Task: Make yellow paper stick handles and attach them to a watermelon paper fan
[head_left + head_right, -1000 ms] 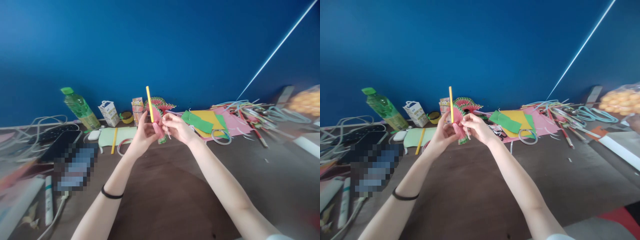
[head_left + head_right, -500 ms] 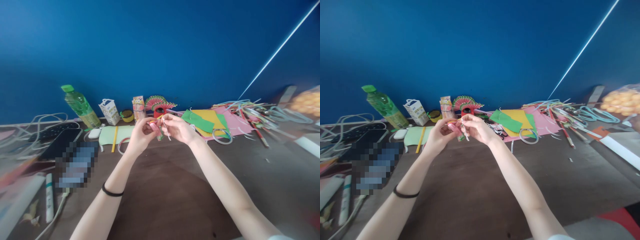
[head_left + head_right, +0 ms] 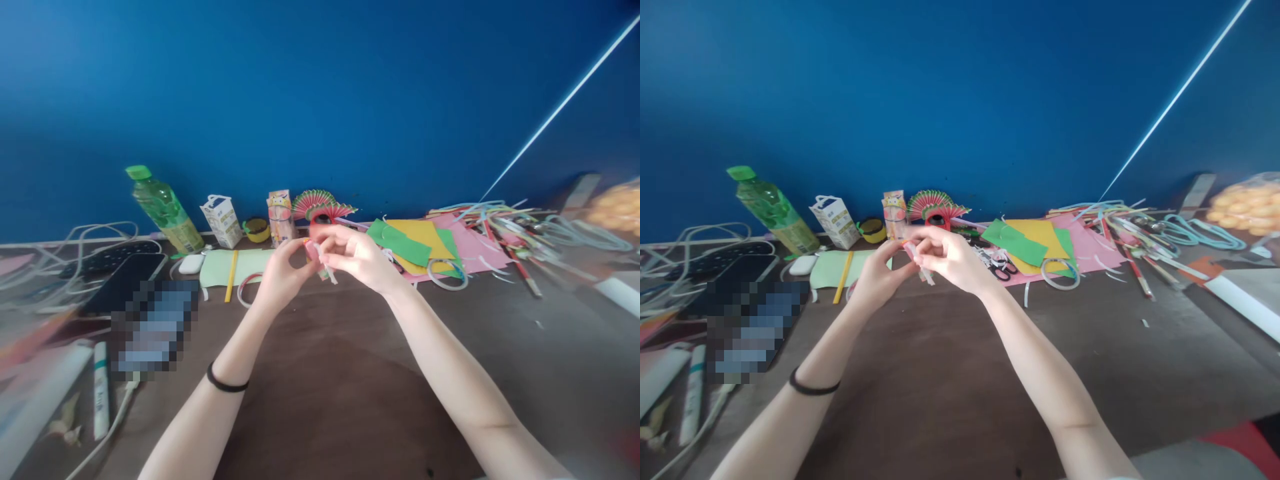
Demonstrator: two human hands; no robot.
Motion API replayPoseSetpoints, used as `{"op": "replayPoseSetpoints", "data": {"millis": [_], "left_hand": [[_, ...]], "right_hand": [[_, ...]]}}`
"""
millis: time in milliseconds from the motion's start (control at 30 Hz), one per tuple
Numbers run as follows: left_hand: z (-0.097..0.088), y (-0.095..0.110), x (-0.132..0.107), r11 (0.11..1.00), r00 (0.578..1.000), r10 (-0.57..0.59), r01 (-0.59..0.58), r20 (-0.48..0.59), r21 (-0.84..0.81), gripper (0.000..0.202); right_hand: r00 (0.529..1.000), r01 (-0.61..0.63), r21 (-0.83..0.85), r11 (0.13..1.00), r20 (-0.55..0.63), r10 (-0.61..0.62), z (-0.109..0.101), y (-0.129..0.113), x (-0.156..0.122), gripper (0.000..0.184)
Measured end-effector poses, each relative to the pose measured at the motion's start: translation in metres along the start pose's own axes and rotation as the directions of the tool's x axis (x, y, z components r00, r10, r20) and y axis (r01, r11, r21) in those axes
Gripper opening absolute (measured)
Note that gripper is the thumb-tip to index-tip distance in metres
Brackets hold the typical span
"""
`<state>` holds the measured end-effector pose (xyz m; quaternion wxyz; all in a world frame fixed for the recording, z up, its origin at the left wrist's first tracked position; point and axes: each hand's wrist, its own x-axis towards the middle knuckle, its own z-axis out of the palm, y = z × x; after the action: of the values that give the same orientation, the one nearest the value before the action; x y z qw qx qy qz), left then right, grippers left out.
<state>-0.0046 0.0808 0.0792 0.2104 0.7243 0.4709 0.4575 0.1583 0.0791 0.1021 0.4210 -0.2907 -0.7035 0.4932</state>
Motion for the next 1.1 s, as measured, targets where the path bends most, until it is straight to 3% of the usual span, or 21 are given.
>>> {"op": "replayPoseSetpoints", "data": {"millis": [100,267,567,1100], "left_hand": [[0.002,-0.004,-0.001,1.0,0.999,-0.009,0.009,0.04,-0.02,0.021],[0.005,-0.006,-0.002,0.999,0.998,0.01,-0.007,0.055,-0.054,0.021],[0.004,0.0,-0.002,0.999,0.998,0.038,-0.04,0.053,0.028,0.02],[0.007,0.003,-0.004,0.99,0.998,0.064,-0.065,0.011,0.128,0.014]], "right_hand": [[1.0,-0.005,0.04,0.999,-0.028,0.006,0.0,0.0,0.0,0.045],[0.995,0.004,0.064,0.998,-0.102,0.002,0.002,0.005,0.002,0.026],[0.985,0.032,-0.024,0.999,-0.171,-0.036,0.005,0.01,0.004,0.024],[0.979,0.028,0.006,1.0,-0.203,-0.026,0.006,0.012,0.004,0.025]]}}
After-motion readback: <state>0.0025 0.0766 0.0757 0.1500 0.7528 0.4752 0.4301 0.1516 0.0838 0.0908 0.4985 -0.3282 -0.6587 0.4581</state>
